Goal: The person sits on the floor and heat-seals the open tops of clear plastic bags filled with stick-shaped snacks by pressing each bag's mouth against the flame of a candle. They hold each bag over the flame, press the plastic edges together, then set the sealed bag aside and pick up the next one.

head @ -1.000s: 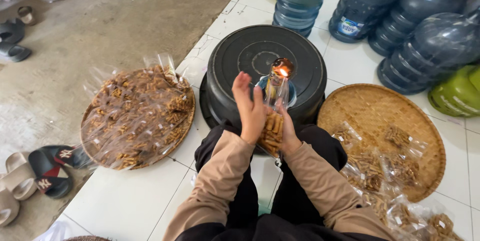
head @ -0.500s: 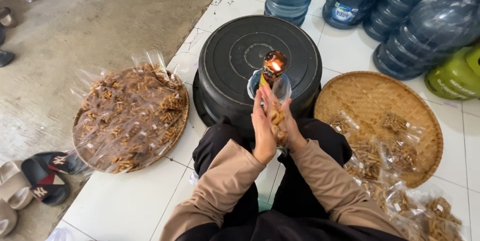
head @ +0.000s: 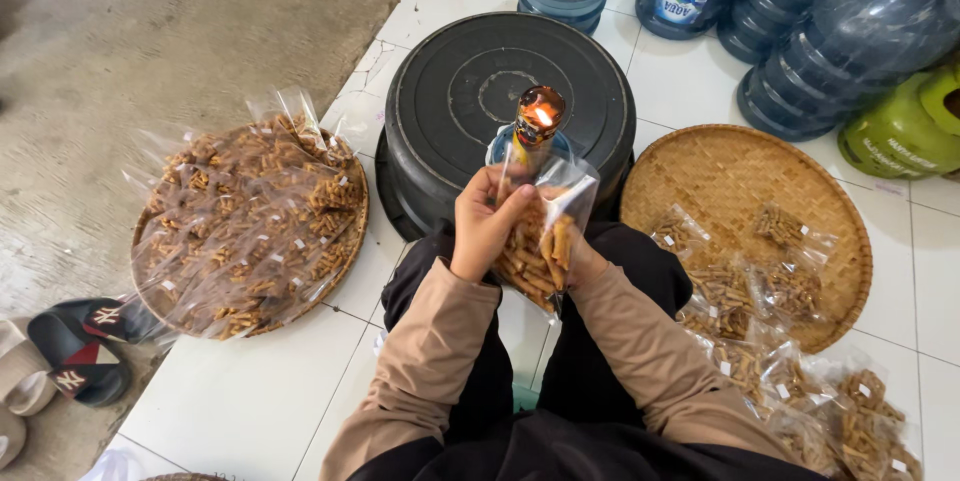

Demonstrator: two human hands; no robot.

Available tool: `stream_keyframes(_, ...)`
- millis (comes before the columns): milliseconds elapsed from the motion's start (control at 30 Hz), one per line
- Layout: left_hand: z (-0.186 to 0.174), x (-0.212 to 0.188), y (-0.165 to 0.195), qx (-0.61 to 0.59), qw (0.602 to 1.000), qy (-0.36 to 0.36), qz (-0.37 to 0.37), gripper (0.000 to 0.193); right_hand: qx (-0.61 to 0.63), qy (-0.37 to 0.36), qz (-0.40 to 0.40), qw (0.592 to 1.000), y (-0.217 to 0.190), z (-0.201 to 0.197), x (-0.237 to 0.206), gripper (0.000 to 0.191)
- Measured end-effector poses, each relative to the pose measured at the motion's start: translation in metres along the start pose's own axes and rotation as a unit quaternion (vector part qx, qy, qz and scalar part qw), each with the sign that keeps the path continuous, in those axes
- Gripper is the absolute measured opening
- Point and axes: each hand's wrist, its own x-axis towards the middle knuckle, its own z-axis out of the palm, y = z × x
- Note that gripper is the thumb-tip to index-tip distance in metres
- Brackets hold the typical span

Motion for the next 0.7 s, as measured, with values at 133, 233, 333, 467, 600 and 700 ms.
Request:
stream_keyframes(133, -0.005, 0.005, 0.008, -0.055, 0.996, 0.063, -0.025, 0.018, 0.013, -0.016, -0.038, 0.999, -0.020, 0.022, -0.004, 0.074)
stream_keyframes(233, -0.002, 0.005, 0.013, -0.047, 0.993, 0.105, -0.012, 0.023, -0.192, -0.008, -0.217, 0.957, -0.039, 0.035, -0.004, 0.063)
stream_keyframes(333, 0.004, 0.001, 0.012, -0.040, 0.994, 0.099, -0.024, 0.020, -0.323, 0.092, -0.287, 0.897, -0.045, 0.039, -0.003, 0.038)
stream_keyframes(467, 0.007, -0.010, 0.005, -0.050, 0.994, 0.091, -0.027, 0.009, -0.340, 0.199, -0.286, 0.874, -0.040, 0.036, -0.005, 0.022)
stream_keyframes(600, 0.000, -0.011, 0.005, -0.010, 0.995, 0.097, -0.027, 0.011, -0.310, 0.195, -0.304, 0.879, -0.039, 0.035, -0.008, 0.026)
stream_keyframes(700, -0.003, -0.011, 0.013, 0.026, 0.994, 0.106, -0.007, 0.014, -0.282, 0.197, -0.299, 0.890, -0.041, 0.038, -0.009, 0.024)
